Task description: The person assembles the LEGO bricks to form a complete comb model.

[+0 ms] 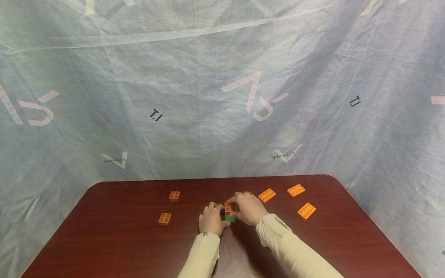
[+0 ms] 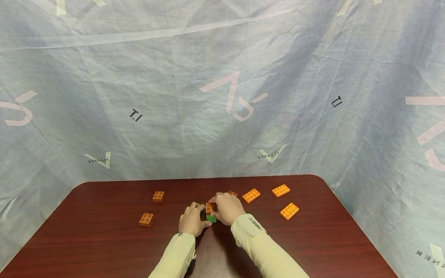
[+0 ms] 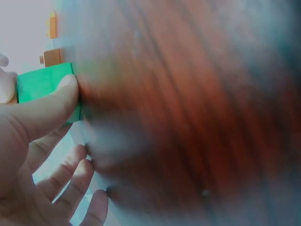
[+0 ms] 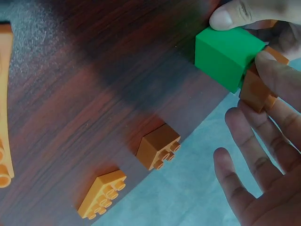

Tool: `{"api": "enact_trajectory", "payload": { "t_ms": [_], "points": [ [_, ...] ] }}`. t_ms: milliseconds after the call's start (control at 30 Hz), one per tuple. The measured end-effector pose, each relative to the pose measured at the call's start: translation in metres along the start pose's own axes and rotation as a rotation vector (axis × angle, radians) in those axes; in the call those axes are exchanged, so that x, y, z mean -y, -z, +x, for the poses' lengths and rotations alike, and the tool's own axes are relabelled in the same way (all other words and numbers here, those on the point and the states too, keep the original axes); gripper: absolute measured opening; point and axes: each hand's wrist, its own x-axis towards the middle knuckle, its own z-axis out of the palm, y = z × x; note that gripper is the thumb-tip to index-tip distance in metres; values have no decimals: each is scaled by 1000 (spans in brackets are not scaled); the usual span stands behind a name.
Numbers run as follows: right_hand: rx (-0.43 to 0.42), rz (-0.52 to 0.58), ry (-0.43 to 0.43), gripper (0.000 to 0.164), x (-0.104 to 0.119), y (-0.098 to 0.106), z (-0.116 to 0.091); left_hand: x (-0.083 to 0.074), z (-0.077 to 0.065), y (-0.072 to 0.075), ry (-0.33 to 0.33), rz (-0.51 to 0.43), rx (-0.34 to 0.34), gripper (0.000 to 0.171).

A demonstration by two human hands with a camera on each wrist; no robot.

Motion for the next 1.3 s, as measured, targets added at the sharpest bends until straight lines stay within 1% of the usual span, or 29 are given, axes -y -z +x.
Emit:
{"api": "enact_trajectory", "payload": {
  "t_ms": [167,333,667,933,1067,1300],
  "points": [
    [14,-15,-9,33,1,2,1,1,0,-1,-8,-19,-4,51],
    [49,-2,-27,34,8,8,4,3,-1,0,-12,-27,5,50],
    [93,-16,-82,29,13,10,7,5,-3,2,-21,-40,20,49],
    [80,-16,-91,30,15,7,1,6,-4,5,-42,-64,24,45],
    [65,7,-87,33,15,8,-2,6,-5,5,-50,-79,22,44],
    [67,56,-94,36,12,8,-5,4,-5,5,-52,-89,18,45]
  ]
}}
